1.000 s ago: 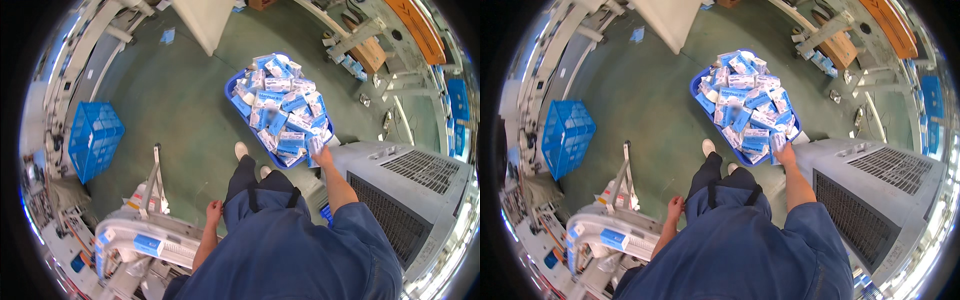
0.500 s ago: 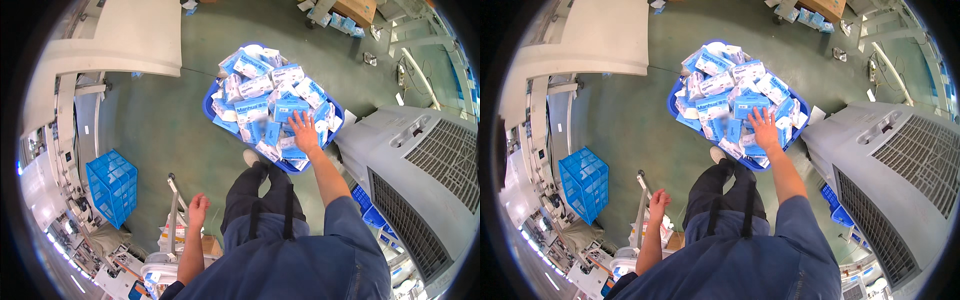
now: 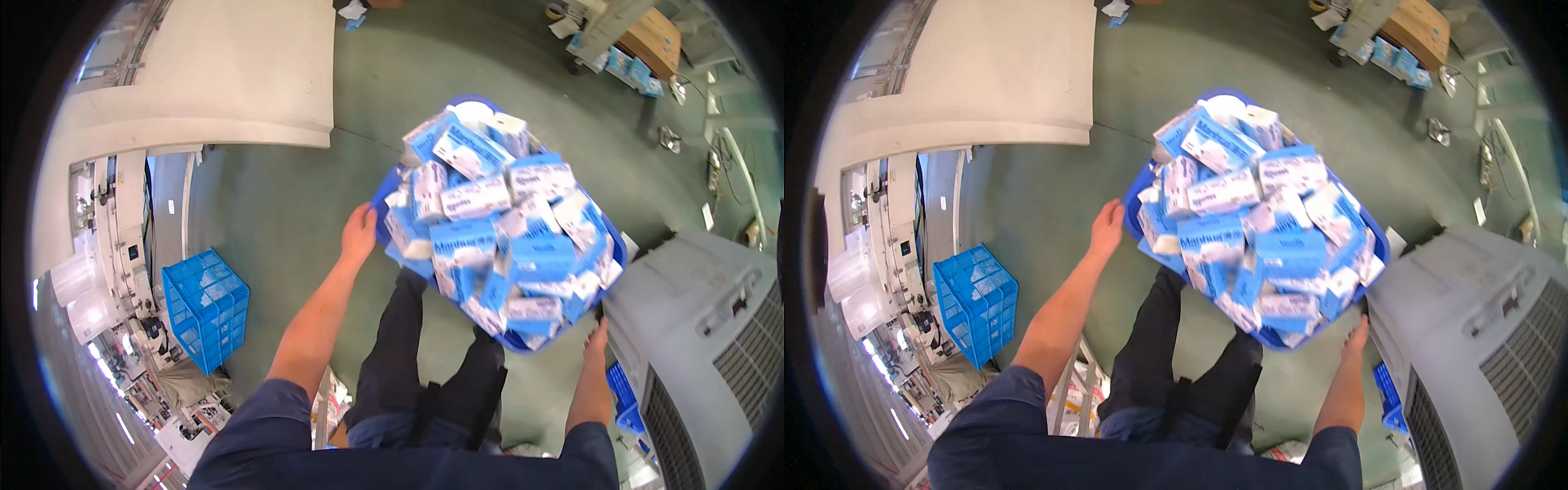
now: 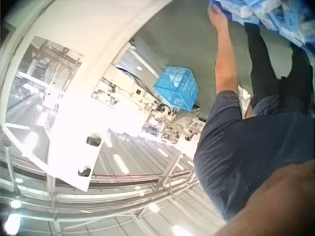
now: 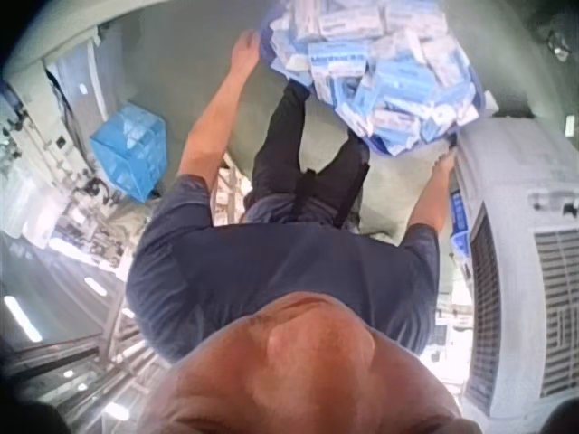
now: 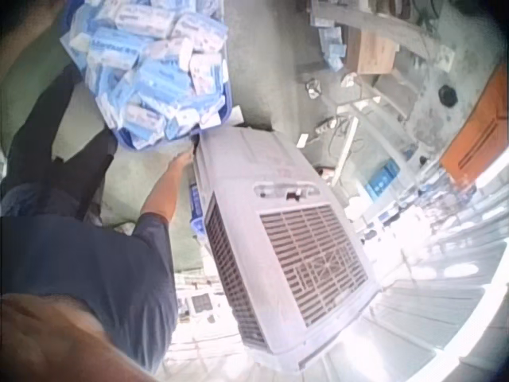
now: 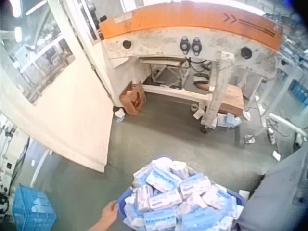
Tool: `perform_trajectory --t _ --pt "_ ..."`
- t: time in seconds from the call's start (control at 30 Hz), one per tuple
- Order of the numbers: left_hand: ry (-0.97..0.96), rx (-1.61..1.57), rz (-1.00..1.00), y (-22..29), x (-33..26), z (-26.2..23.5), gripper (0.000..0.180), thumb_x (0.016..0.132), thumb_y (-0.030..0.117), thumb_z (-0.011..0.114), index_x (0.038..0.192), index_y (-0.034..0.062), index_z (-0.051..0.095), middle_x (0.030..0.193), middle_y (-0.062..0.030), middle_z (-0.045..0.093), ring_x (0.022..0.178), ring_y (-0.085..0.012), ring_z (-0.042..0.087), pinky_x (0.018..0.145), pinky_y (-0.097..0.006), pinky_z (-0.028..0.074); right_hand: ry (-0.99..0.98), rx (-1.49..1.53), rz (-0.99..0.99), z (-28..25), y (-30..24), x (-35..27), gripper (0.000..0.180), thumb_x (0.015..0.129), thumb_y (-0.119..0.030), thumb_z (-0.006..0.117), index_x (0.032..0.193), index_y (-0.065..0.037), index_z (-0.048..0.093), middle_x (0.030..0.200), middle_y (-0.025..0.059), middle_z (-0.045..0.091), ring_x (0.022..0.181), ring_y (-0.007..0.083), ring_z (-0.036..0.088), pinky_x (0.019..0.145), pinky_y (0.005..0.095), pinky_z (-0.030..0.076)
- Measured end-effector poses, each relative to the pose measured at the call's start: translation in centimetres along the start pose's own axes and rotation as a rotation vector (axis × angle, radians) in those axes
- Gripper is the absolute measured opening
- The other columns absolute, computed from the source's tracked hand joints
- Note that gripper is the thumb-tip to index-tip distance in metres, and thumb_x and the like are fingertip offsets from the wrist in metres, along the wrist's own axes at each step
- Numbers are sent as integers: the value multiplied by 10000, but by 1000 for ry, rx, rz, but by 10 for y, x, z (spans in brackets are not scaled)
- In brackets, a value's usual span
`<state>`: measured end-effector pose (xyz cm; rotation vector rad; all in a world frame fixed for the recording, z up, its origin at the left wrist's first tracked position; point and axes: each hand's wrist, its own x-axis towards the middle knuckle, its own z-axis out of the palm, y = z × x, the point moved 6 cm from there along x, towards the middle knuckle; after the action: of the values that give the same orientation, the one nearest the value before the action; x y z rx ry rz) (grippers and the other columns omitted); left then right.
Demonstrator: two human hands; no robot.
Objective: The person picks up stacks of white tissues and places them into blue and white plastic packaging. They then fold the packaging around the tissues and place the finished packages into a blue basket. The person repeats this process multiple times.
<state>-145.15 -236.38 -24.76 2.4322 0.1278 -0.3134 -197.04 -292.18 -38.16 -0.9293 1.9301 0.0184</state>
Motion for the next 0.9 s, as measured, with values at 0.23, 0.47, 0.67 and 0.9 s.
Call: perform_trajectory --t 0.23,0.47,0.67,0.9 --pt "-281 -402 -337 -46 170 132 765 949 638 300 1216 -10 606 1242 -198 607 1196 -317 532 1008 -400 387 -359 304 -41 47 23 46 890 862 -766 344 1478 -125 316 1466 87 412 1297 307 430 1053 467 334" --pt "-522 -713 -359 -1 196 165 894 900 742 293 1222 -33 601 1255 -149 590 1169 -240 511 987 -379 382 -731 454 -212 87 18 40 735 921 -659 373 1459 -159 352 1429 48 462 1292 282 454 1069 468 367" --pt "-620 -352 -410 -28 196 146 646 924 617 421 1124 57 674 987 -46 663 896 -166 569 841 -297 414 -649 467 -160 88 -12 -19 700 944 -616 347 1457 -140 366 1446 53 451 1318 272 432 1074 455 359" --pt "-213 -716 -552 -16 89 15 464 928 481 516 753 68 635 555 -4 465 530 -129 430 538 -278 330 -561 427 -166 77 -82 -84 568 972 -517 334 1355 -121 477 1351 68 527 1201 266 540 983 427 453"
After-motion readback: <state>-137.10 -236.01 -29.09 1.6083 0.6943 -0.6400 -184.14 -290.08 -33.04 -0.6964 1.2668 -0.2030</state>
